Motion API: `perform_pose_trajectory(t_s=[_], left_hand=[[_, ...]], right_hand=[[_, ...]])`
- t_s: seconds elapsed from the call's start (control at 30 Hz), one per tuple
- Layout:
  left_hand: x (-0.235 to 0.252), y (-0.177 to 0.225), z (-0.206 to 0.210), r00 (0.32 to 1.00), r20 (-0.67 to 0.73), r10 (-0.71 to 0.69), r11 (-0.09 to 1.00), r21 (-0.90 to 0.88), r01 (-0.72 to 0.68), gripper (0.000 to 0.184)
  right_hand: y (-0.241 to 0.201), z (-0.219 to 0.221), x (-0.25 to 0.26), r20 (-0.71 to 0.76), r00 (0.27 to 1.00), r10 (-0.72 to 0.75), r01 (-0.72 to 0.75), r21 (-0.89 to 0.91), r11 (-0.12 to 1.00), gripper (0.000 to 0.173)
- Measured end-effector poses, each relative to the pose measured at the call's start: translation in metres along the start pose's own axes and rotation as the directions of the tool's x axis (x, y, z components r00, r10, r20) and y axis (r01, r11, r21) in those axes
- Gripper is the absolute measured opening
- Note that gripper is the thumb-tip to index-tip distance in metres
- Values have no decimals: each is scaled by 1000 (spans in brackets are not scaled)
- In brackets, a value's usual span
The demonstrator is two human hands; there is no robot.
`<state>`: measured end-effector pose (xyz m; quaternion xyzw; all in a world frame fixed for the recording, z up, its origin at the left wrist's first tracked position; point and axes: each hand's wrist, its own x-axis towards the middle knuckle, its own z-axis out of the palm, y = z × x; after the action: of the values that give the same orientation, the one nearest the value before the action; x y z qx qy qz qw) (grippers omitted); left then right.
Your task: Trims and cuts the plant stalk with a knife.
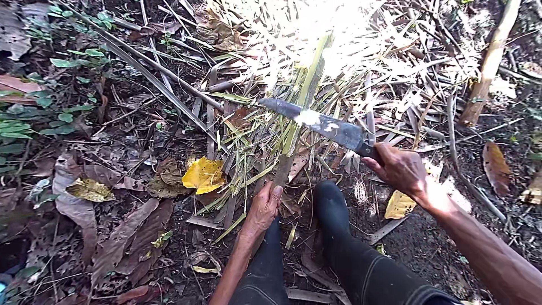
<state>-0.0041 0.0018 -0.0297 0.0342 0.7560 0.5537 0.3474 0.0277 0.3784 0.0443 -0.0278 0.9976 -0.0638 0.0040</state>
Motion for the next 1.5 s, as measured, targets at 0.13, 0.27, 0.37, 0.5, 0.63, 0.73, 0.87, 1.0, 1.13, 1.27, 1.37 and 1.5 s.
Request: perform_pose_trajectory(t_s=[0.13,0.27,0.37,0.5,0.63,0.73,0.87,1.0,1.13,1.27,1.37,1.5], left_hand=[[-2,1,2,1000,-14,-2,1000,26,3,45],[1,0,1,1000,-1,-1,1000,4,1,45],[-2,0,0,1000,12,-4,1000,-5,4,46],[-5,1,1,1000,-1,11,1000,20,-11,47],[-2,1,1,1000,9,-15,999,38,14,45],[-2,-2,1,1000,19,-19,1000,4,19,46],[-4,-1,2,1000,6,-1,1000,-7,1,48],[-6,0,6,1000,2,1,999,49,-1,45],[-6,1,3,1000,1,8,999,34,-8,48],[-8,0,0,1000,-4,-8,1000,8,8,47],[-7,2,-1,1000,-17,4,999,36,-3,47],[-6,2,-1,998,-66,2,990,138,7,48]], right_hand=[[27,-5,6,17,997,70,-70,-8,998,55],[17,-9,21,-13,990,139,-139,-2,990,55],[-1,-9,14,9,1000,22,-21,-21,1000,51],[30,-5,11,-15,999,-48,47,-72,996,51],[45,-7,13,-56,987,150,-151,-26,988,60],[28,-8,15,-30,992,121,-121,-7,993,57],[32,-17,26,-6,998,-61,60,-95,994,50],[61,-45,69,19,916,402,-402,-5,916,69],[82,-43,63,-54,828,558,-546,147,825,72],[66,-18,2,-60,886,460,-437,225,871,64],[36,-8,-18,-47,931,362,-339,254,906,56],[22,10,-27,-11,978,209,-203,196,959,53]])
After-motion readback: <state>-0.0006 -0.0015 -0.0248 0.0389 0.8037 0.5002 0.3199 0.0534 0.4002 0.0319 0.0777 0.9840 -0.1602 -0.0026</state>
